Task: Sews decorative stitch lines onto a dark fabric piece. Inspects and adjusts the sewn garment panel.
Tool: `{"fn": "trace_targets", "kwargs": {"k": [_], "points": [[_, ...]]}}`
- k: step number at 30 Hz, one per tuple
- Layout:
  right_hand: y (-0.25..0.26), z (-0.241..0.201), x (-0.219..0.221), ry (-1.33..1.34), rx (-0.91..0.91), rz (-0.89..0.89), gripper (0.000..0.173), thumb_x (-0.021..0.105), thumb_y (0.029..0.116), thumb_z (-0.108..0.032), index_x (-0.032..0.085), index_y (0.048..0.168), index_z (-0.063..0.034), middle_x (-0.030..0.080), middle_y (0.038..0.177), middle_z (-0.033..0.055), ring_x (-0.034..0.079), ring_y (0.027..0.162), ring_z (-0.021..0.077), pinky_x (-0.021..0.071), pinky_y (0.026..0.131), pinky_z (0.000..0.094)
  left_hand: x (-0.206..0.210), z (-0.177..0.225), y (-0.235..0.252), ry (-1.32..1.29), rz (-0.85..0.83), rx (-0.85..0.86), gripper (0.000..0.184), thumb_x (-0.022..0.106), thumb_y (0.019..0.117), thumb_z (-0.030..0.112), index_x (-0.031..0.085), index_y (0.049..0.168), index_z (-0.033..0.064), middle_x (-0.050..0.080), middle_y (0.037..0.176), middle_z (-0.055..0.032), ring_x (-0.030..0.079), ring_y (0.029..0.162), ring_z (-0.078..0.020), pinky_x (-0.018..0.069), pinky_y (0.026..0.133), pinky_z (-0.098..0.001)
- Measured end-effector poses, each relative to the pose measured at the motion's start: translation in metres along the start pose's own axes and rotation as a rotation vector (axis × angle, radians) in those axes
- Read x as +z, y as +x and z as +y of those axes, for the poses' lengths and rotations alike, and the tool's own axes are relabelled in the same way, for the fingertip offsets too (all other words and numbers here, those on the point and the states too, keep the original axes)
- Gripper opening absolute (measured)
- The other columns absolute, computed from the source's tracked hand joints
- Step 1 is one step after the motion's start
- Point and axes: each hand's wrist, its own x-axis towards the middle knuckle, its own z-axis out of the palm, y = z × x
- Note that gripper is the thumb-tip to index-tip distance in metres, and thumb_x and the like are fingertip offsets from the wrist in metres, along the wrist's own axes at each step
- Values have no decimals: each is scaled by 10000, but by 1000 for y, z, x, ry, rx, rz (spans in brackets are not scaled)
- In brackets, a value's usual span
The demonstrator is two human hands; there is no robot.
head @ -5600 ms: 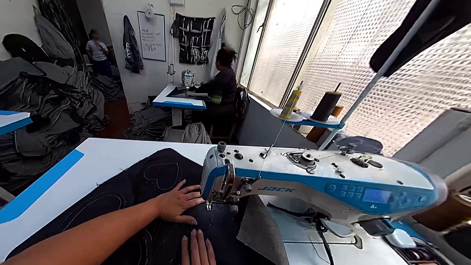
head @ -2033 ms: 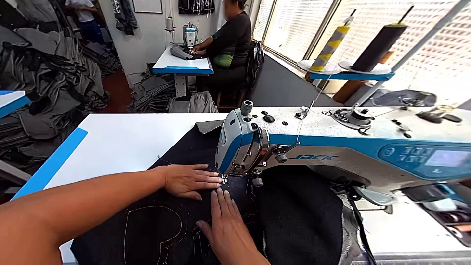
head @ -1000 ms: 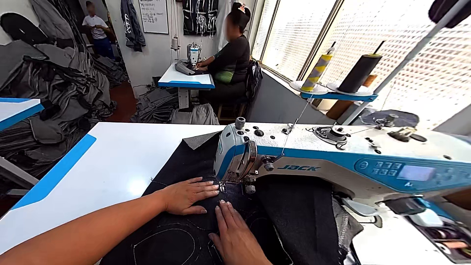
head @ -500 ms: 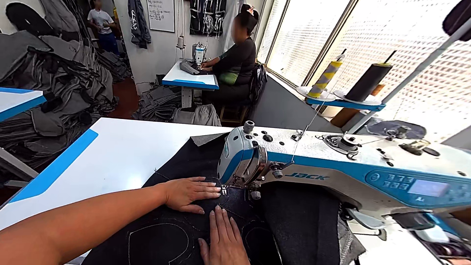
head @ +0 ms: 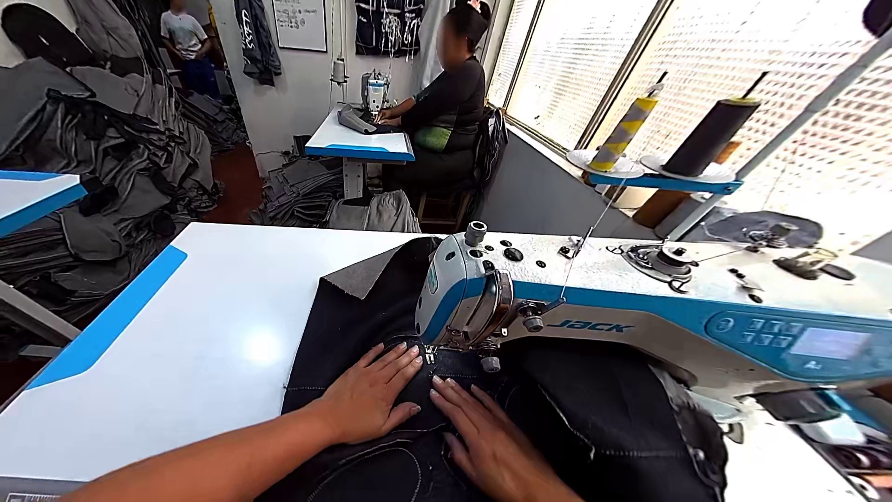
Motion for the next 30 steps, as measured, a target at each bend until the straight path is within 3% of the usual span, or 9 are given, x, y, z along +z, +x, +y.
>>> {"fn": "trace_targets", "kwargs": {"k": [5, 7, 9, 12, 15, 17, 18, 20, 30], "points": [[5, 76, -18, 107, -188, -94, 421, 428, 1034, -144, 602, 1417, -159, 562, 1514, -5, 498, 1429, 192, 382, 1186, 495, 7, 48, 6, -17, 6, -291, 771, 235, 1073, 571, 208, 1628, 36, 180, 1712, -117, 115, 1594, -259, 60, 1273, -549], [6, 73, -27, 82, -158, -139, 411, 425, 1047, -162, 604, 1417, -146, 562, 1515, 8, 498, 1430, 214, 378, 1188, 499, 8, 51, 5, -19, 3, -307, 775, 225, 1072, 576, 205, 1629, 38, 174, 1714, -112, 111, 1595, -257, 55, 1271, -549], [11, 43, -36, 26, -32, -109, 388, 504, 1004, -144, 645, 1354, -52, 620, 1441, 106, 559, 1372, 305, 423, 1146, 526, 5, 46, 5, -43, -19, -290, 771, 233, 1071, 581, 198, 1635, 56, 162, 1718, -98, 98, 1597, -249, 40, 1272, -546], [14, -24, -25, 138, 235, 39, 385, 545, 983, -177, 663, 1298, 11, 640, 1390, 176, 575, 1338, 374, 444, 1129, 533, -12, 28, 4, -40, -101, -164, 772, 326, 1056, 599, 244, 1630, 88, 223, 1703, -98, 154, 1587, -257, 103, 1265, -544], [2, -43, 15, 33, 256, 154, 480, 488, 1022, -315, 637, 1355, -4, 597, 1459, 148, 560, 1362, 356, 435, 1131, 529, -28, -13, 8, 99, -114, 148, 700, 367, 1059, 578, 394, 1578, 110, 430, 1605, -110, 381, 1492, -283, 289, 1195, -524], [-4, -34, 22, -54, 200, 191, 464, 451, 1032, -307, 638, 1367, -45, 606, 1460, 97, 575, 1356, 299, 452, 1125, 485, -22, -35, 8, 103, -64, 282, 668, 338, 1072, 560, 390, 1583, 133, 414, 1618, -90, 326, 1529, -245, 207, 1245, -529], [-6, -29, 22, -66, 175, 197, 453, 447, 1033, -299, 645, 1361, -58, 613, 1455, 79, 577, 1356, 280, 455, 1125, 471, -17, -37, 5, 65, -70, 274, 675, 315, 1080, 553, 341, 1605, 130, 337, 1661, -90, 227, 1570, -234, 110, 1271, -545], [-8, -21, 19, -68, 145, 199, 441, 444, 1032, -290, 652, 1353, -72, 615, 1455, 59, 572, 1363, 256, 455, 1131, 452, -10, -29, 1, 20, -67, 211, 696, 282, 1084, 557, 292, 1621, 115, 261, 1693, -90, 144, 1591, -228, 48, 1278, -556], [16, 27, 9, 82, 154, 138, 395, 405, 993, -136, 695, 1257, -91, 670, 1384, 2, 583, 1350, 200, 438, 1154, 403, 5, 33, 7, -11, 33, -232, 715, 264, 1079, 559, 300, 1613, 85, 265, 1692, -77, 181, 1582, -240, 104, 1267, -547]]}}
